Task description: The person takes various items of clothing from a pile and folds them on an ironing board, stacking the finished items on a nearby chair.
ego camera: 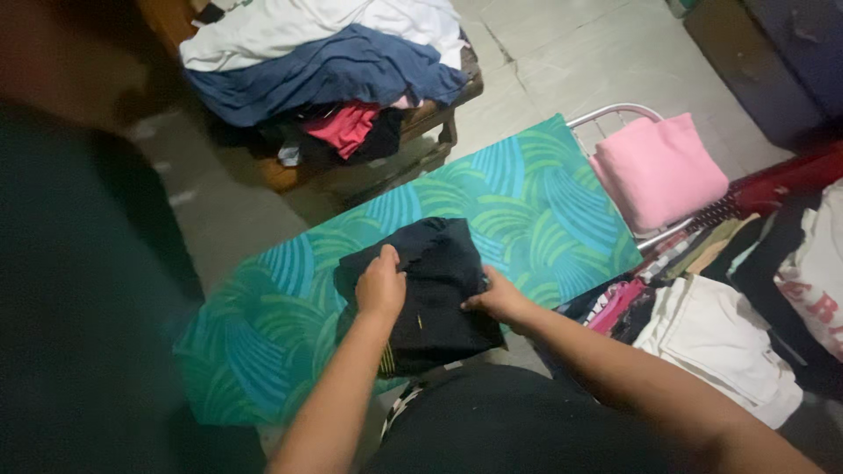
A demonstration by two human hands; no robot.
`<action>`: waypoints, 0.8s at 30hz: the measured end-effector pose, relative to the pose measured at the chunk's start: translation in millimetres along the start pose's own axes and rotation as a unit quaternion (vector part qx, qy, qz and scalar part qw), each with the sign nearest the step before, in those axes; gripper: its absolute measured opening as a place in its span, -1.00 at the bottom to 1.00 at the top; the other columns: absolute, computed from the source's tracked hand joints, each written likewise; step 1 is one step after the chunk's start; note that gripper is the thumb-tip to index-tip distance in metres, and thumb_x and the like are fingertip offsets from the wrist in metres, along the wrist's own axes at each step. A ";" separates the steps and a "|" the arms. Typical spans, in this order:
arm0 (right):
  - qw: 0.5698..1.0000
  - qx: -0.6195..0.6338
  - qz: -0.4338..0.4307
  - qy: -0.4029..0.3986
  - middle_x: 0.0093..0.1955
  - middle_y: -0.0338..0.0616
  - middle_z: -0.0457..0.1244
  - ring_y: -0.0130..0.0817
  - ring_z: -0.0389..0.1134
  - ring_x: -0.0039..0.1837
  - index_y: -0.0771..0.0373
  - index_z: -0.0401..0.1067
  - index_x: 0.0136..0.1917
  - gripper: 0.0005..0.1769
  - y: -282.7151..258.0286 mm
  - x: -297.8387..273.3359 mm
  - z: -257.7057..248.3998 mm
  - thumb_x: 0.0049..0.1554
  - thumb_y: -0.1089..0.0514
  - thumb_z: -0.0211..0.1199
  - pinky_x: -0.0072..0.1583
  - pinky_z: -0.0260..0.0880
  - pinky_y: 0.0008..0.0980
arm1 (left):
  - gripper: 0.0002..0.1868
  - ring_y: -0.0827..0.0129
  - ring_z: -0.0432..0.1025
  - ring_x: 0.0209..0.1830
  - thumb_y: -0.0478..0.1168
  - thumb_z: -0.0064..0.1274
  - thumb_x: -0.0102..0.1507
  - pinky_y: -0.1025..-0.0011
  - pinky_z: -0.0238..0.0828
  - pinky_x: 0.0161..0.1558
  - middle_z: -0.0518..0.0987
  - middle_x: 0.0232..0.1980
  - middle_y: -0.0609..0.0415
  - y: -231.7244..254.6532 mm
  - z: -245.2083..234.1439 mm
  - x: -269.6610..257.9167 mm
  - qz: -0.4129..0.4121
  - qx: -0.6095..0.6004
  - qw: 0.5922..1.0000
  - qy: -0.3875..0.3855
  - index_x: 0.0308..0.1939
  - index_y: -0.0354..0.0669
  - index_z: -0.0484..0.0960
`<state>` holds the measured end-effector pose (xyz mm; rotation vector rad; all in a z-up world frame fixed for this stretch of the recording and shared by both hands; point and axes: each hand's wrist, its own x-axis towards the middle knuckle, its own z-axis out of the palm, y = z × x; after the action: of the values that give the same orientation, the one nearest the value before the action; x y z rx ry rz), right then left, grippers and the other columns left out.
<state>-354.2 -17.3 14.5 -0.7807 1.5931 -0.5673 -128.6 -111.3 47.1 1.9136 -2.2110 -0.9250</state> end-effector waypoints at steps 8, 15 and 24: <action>0.806 -0.517 -0.288 -0.009 0.11 -0.07 0.30 -0.08 0.35 0.16 -0.07 0.37 0.45 -0.29 -150.9 -110.1 -40.9 0.06 0.35 0.21 0.13 0.38 -0.14 | -0.14 0.03 0.55 0.09 0.41 -0.16 0.22 0.10 0.49 0.08 0.63 0.16 -0.18 37.1 -77.8 38.0 -0.132 -0.734 0.625 -0.232 0.26 -0.27 0.51; 0.711 -0.593 -0.376 0.038 0.03 -0.08 0.23 -0.08 0.26 0.06 -0.04 0.35 0.46 -0.16 -124.2 -129.1 -43.9 -0.11 0.18 0.38 0.03 0.26 -0.12 | -0.19 0.08 0.48 0.21 -0.32 0.25 0.05 0.15 0.41 0.25 0.52 0.28 -0.13 46.7 -72.4 34.8 0.022 -0.632 0.743 -0.219 0.40 -0.27 0.33; 0.906 -0.300 -0.159 0.254 0.19 0.25 0.25 0.17 0.28 0.26 0.28 0.22 0.41 -0.15 66.0 -46.0 -61.5 -0.01 -0.04 0.52 0.26 0.31 0.01 | -0.27 0.03 0.54 0.17 -0.23 0.27 0.13 0.20 0.47 0.20 0.61 0.21 -0.25 -15.5 21.8 9.0 -0.135 -0.462 0.865 -0.142 0.34 -0.40 0.37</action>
<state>-423.0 56.5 6.3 -1.4627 2.1865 -0.5383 -126.4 -111.7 19.0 1.6314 -1.1462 -1.9445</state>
